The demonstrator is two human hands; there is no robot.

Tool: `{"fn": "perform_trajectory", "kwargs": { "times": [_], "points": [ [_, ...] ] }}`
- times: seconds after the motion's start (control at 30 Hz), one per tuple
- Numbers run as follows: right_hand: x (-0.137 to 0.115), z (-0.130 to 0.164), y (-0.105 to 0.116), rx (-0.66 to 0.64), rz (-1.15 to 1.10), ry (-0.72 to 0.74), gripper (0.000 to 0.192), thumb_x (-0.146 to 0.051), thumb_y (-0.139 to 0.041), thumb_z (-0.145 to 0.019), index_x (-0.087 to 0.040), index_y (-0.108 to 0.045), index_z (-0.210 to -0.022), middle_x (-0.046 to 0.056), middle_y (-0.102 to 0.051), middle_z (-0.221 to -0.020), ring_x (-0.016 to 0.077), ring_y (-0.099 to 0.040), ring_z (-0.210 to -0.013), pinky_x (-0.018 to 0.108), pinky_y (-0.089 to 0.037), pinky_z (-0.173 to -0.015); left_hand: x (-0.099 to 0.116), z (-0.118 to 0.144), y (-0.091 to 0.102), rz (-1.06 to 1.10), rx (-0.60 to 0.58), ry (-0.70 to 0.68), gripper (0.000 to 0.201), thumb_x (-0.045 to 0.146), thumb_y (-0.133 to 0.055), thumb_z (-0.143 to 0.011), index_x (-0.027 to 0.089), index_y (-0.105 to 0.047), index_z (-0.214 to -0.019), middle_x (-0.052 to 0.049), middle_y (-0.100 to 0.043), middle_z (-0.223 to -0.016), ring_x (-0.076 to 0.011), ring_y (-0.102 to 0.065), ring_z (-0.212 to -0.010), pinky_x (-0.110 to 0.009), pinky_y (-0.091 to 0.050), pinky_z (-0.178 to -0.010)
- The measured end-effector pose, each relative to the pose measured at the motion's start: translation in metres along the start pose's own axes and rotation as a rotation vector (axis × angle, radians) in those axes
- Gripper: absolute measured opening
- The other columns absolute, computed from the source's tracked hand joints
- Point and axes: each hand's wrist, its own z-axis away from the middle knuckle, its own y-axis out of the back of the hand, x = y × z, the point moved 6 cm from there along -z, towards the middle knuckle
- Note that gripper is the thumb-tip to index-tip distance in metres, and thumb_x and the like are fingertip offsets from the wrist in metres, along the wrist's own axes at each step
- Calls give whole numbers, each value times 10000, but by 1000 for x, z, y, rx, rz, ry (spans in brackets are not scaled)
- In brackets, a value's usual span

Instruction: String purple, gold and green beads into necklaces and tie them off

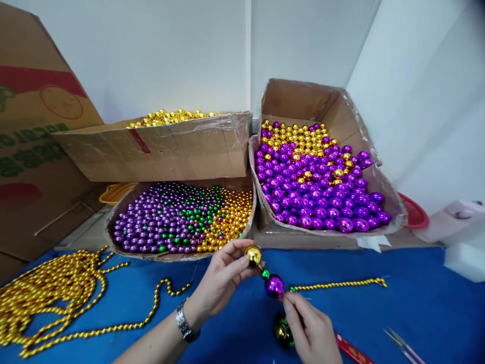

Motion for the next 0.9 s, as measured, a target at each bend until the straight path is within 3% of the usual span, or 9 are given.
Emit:
{"fn": "perform_trajectory", "kwargs": {
  "times": [0.37, 0.53, 0.77, 0.9],
  "points": [
    [1, 1, -2, -10, 49, 22, 210, -223, -411, -931, -199, -616, -972, 40, -686, -837, 139, -678, -752, 160, -502, -682, -5, -1, 0, -7, 39, -2, 262, 189, -618, -826, 178, -541, -1076, -61, -610, -985, -192, -628, -889, -339, -510, -799],
    [1, 3, 0, 11, 16, 45, 197, -217, -427, -927, -198, -615, -981, 44, -692, -859, 133, -676, -747, 153, -500, -683, 0, 0, 3, -157, 54, -106, 294, 176, -669, -784, 167, -567, -1059, -84, -613, -1055, -179, -622, -880, -318, -500, -798],
    [7, 6, -3, 33, -67, -52, 228, -279, -418, -935, -211, -633, -968, 40, -694, -850, 124, -657, -677, 150, -490, -665, -5, 2, 1, -71, 15, -33, 286, 203, -637, -813, 189, -539, -1081, -69, -618, -1025, -192, -641, -870, -330, -501, -785],
    [6, 7, -5, 34, -117, -104, 267, -335, -404, -937, -223, -646, -933, 24, -675, -765, 119, -633, -622, 149, -475, -613, 0, 2, 3, -145, 24, -108, 292, 163, -674, -778, 172, -573, -1053, -78, -616, -1068, -171, -629, -883, -309, -490, -818]
  ]
}}
